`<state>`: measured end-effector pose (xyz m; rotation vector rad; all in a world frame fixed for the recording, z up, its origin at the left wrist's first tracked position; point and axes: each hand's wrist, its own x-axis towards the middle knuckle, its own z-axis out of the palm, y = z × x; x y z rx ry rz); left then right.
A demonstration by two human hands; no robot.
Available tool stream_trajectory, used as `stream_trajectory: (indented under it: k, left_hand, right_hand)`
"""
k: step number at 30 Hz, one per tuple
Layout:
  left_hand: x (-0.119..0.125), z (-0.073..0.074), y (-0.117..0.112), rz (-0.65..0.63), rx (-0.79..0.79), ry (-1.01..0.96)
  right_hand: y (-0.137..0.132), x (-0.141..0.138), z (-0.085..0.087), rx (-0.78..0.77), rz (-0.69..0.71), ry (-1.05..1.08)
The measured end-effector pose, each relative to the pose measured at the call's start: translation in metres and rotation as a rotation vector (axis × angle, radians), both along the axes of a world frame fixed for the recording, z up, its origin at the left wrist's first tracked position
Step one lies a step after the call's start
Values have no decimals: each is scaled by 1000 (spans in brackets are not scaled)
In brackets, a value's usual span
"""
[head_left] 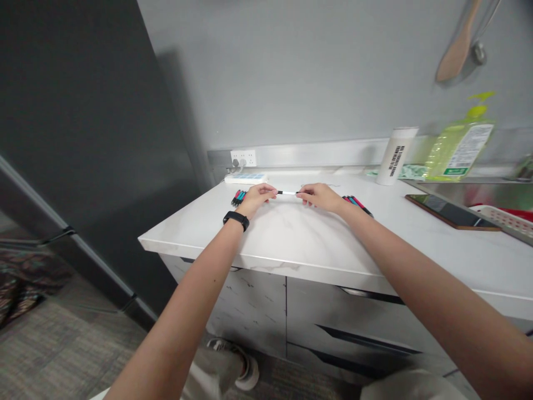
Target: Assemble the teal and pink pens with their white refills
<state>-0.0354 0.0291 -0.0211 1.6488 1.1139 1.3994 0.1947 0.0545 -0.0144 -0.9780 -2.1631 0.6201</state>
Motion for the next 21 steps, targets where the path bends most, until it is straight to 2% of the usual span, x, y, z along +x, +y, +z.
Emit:
stream_trajectory:
  k: [12, 15, 21]
  left_hand:
    - [-2, 4, -3, -9, 77, -20]
    - [-1, 4, -3, 4, 70, -48]
    - [1, 4, -1, 4, -20, -76]
  right_hand:
    - [-18, -3, 10, -456, 76, 202]
    - [-21, -2, 12, -453, 51, 250]
    - [-13, -3, 9, -275, 29, 310]
